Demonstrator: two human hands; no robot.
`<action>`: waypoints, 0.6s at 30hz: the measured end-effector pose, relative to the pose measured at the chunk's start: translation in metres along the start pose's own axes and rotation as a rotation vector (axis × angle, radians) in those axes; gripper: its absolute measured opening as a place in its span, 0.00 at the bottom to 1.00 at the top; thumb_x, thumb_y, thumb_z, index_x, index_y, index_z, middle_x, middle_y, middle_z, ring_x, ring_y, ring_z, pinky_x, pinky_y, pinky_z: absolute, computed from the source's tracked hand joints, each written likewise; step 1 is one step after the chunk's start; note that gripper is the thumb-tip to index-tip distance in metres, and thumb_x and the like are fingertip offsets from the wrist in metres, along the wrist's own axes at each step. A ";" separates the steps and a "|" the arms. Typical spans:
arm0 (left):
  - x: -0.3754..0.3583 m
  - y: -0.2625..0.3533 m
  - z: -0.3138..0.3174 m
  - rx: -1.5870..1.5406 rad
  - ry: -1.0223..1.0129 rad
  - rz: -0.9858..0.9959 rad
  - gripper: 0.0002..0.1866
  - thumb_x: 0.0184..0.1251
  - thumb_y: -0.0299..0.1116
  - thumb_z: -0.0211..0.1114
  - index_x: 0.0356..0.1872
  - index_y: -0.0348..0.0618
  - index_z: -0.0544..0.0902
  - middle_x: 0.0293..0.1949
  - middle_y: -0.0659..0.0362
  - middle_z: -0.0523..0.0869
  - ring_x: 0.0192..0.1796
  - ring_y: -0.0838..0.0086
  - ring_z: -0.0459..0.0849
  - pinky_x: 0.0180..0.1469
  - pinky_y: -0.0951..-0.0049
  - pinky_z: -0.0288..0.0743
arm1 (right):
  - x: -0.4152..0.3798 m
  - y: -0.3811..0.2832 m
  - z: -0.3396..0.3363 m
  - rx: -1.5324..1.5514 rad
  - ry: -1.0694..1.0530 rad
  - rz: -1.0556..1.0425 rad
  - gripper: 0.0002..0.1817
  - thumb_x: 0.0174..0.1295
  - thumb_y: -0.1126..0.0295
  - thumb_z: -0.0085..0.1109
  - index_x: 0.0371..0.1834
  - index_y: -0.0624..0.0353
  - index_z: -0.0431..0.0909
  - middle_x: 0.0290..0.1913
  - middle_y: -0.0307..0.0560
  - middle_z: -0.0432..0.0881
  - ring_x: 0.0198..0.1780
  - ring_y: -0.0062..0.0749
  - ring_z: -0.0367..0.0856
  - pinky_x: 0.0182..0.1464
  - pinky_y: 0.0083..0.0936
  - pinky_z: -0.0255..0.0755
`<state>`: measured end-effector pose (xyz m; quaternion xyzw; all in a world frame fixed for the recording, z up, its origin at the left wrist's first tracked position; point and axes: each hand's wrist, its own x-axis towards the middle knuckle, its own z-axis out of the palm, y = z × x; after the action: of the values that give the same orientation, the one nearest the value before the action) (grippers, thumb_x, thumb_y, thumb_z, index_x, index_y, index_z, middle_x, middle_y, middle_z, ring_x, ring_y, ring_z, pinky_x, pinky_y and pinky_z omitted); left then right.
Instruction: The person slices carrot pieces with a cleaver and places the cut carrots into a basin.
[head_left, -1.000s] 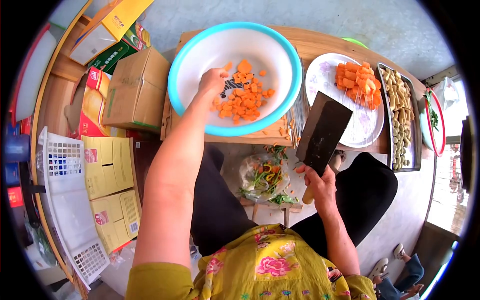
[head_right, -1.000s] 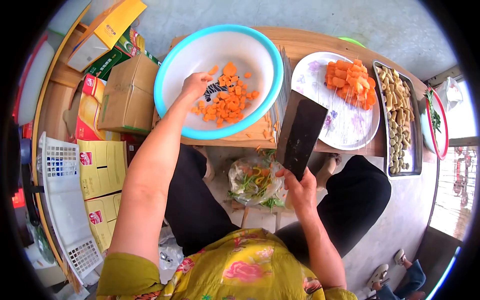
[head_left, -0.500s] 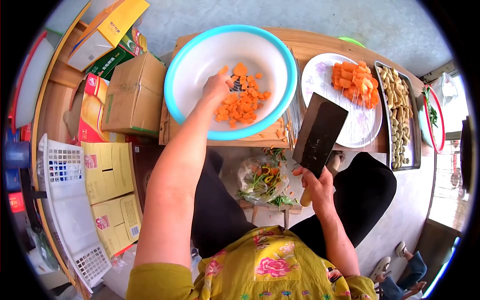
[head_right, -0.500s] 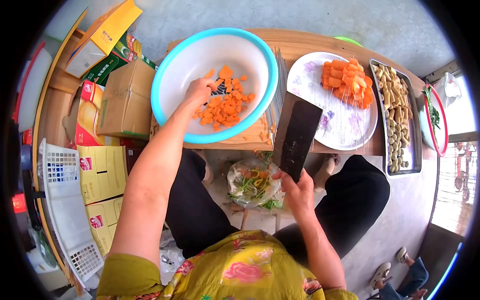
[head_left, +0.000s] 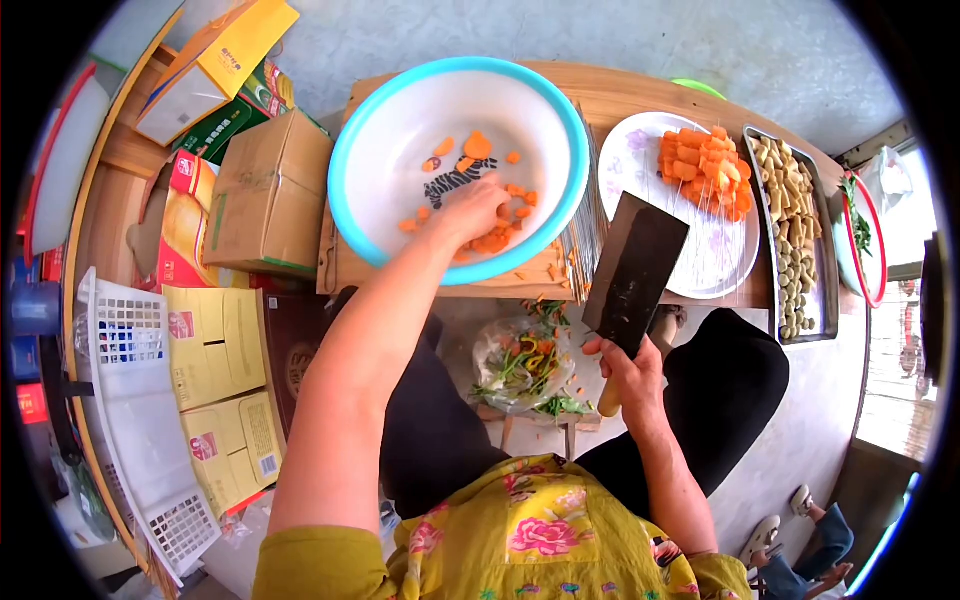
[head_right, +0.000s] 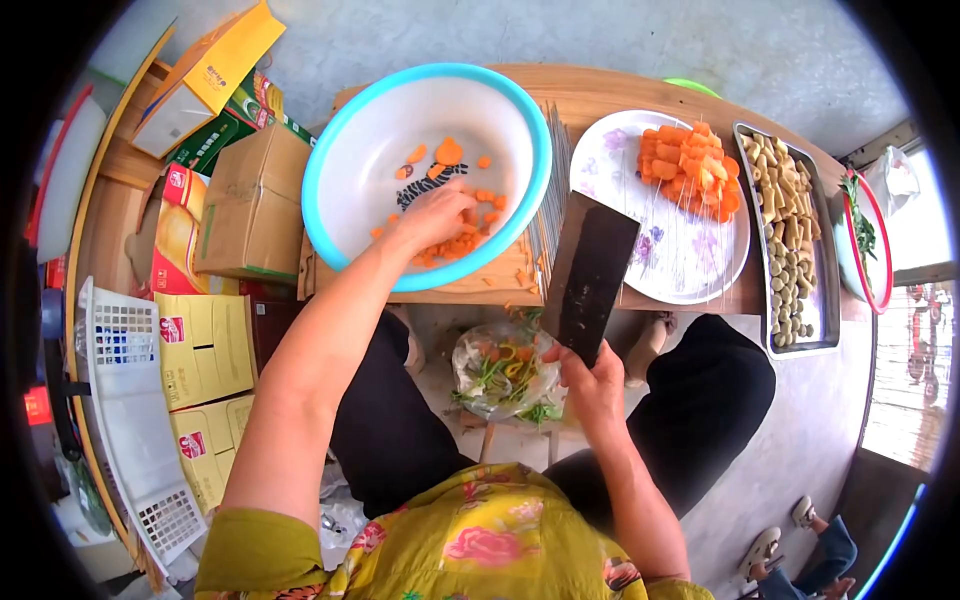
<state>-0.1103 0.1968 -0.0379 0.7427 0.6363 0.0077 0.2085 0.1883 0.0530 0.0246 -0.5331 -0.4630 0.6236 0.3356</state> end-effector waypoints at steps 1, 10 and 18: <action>0.001 -0.008 0.001 0.003 0.001 0.000 0.15 0.50 0.31 0.69 0.42 0.46 0.86 0.58 0.55 0.78 0.54 0.62 0.80 0.53 0.66 0.74 | 0.000 -0.001 -0.001 0.002 -0.001 -0.002 0.06 0.66 0.72 0.52 0.39 0.62 0.77 0.30 0.36 0.81 0.26 0.12 0.68 0.29 0.14 0.65; -0.007 -0.057 -0.026 -0.407 0.305 -0.410 0.06 0.55 0.30 0.65 0.32 0.40 0.85 0.30 0.53 0.86 0.34 0.67 0.85 0.39 0.68 0.76 | -0.001 -0.006 -0.003 -0.008 0.009 0.048 0.06 0.64 0.74 0.51 0.40 0.62 0.77 0.32 0.37 0.82 0.26 0.12 0.69 0.30 0.15 0.66; 0.047 -0.102 -0.005 -0.095 0.686 -0.379 0.11 0.52 0.32 0.70 0.38 0.42 0.85 0.35 0.52 0.87 0.39 0.62 0.86 0.44 0.64 0.77 | 0.000 -0.009 -0.006 -0.037 -0.001 0.087 0.06 0.63 0.74 0.51 0.38 0.63 0.78 0.31 0.35 0.80 0.27 0.13 0.68 0.31 0.15 0.65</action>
<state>-0.1992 0.2536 -0.0782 0.5560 0.7937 0.2462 0.0159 0.1935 0.0572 0.0328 -0.5588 -0.4508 0.6291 0.2979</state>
